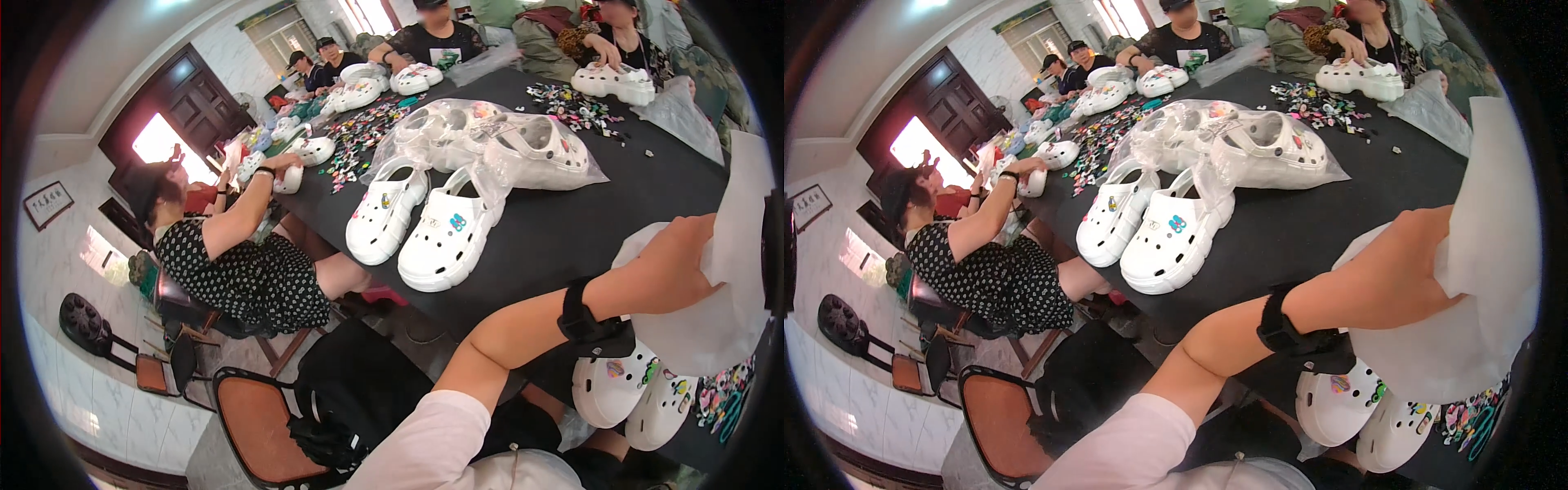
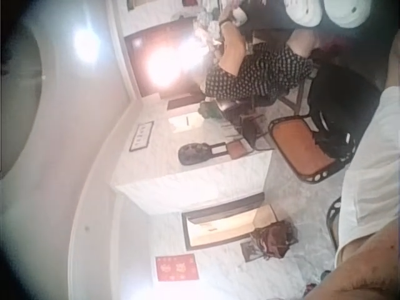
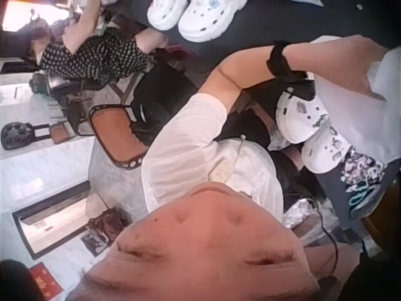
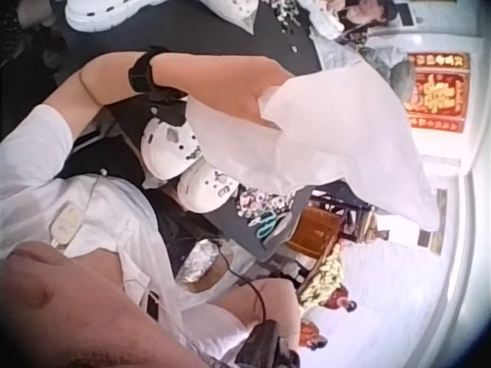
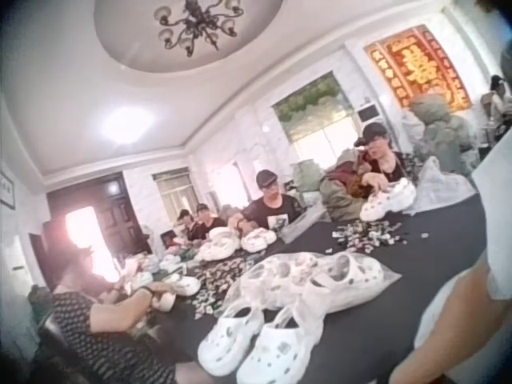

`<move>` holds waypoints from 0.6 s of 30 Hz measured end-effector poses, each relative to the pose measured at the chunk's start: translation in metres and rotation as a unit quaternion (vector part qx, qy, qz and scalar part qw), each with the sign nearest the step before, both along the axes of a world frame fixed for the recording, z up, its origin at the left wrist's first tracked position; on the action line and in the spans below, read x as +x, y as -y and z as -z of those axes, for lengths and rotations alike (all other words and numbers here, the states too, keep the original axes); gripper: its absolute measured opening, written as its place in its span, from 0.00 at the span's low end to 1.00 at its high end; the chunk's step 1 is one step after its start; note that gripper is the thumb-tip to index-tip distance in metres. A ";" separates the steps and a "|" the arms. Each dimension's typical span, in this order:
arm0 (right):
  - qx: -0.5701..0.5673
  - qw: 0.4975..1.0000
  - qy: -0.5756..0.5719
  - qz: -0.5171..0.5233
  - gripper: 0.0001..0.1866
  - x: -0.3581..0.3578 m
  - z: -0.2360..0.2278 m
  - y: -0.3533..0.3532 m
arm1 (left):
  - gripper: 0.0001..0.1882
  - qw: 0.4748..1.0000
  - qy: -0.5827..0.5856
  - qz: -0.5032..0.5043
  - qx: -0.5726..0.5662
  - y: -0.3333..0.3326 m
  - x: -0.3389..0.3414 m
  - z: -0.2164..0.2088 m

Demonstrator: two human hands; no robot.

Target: Manually attaching decorative charms to white clog-style shoes.

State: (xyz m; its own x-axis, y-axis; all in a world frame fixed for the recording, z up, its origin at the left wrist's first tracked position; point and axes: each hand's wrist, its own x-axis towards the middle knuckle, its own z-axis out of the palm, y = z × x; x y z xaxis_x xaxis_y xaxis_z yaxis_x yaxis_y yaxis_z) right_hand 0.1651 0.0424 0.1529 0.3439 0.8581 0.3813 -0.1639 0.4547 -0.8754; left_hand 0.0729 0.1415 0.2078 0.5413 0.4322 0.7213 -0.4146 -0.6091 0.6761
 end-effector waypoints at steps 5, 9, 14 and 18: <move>0.043 0.998 -0.029 0.039 0.19 0.015 -0.003 0.001 | 0.23 1.000 -0.025 0.002 0.015 0.004 -0.003 -0.002; 0.065 0.994 -0.058 0.061 0.19 0.018 -0.004 0.001 | 0.25 0.998 -0.051 0.028 0.000 0.009 -0.008 -0.006; 0.094 0.986 -0.106 0.088 0.19 0.019 0.000 0.001 | 0.26 0.997 -0.064 0.041 -0.006 0.010 -0.008 -0.006; 0.122 0.976 -0.141 0.113 0.19 0.020 0.000 -0.001 | 0.26 0.999 -0.042 -0.006 -0.008 0.005 -0.010 -0.003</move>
